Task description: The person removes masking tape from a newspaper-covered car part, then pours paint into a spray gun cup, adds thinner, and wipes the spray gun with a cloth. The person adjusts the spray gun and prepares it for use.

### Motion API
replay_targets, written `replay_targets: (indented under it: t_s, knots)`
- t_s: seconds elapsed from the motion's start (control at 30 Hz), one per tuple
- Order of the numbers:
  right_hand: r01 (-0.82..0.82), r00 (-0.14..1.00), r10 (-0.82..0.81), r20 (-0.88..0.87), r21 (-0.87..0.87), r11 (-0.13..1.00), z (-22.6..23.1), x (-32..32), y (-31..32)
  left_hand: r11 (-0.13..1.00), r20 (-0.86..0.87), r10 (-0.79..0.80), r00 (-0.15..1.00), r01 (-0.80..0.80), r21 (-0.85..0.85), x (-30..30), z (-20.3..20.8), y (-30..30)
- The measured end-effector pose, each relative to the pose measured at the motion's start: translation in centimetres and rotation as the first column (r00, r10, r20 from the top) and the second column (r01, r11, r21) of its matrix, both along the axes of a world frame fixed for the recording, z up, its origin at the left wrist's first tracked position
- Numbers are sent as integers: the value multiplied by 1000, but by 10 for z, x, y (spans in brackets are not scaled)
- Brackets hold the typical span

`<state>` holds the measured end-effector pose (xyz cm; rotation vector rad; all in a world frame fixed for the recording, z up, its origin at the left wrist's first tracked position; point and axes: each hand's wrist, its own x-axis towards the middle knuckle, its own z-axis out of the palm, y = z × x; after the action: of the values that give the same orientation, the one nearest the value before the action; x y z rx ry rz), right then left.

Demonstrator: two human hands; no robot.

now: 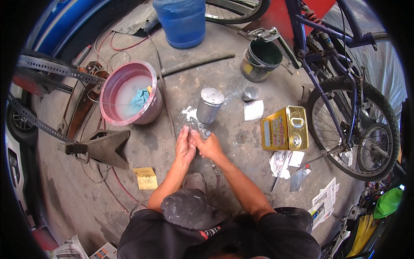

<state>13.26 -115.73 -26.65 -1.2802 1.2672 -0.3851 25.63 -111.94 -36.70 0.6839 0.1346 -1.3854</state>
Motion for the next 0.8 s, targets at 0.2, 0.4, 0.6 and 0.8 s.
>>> replay_targets:
  t_s: [0.2,0.4,0.6,0.8]
  knots:
    - [6,1000,-7,29,29,1000,2,0,1,996,33,62,998,-64,55,-2,4,-1]
    - [22,999,-21,25,-20,1000,3,2,3,997,0,55,998,-55,51,-2,7,-3]
    - [-31,999,31,19,18,999,5,1,1,997,-9,66,998,-66,50,0,0,0]
    - [-40,999,39,20,28,999,5,0,0,997,-6,60,998,-60,42,-2,1,1]
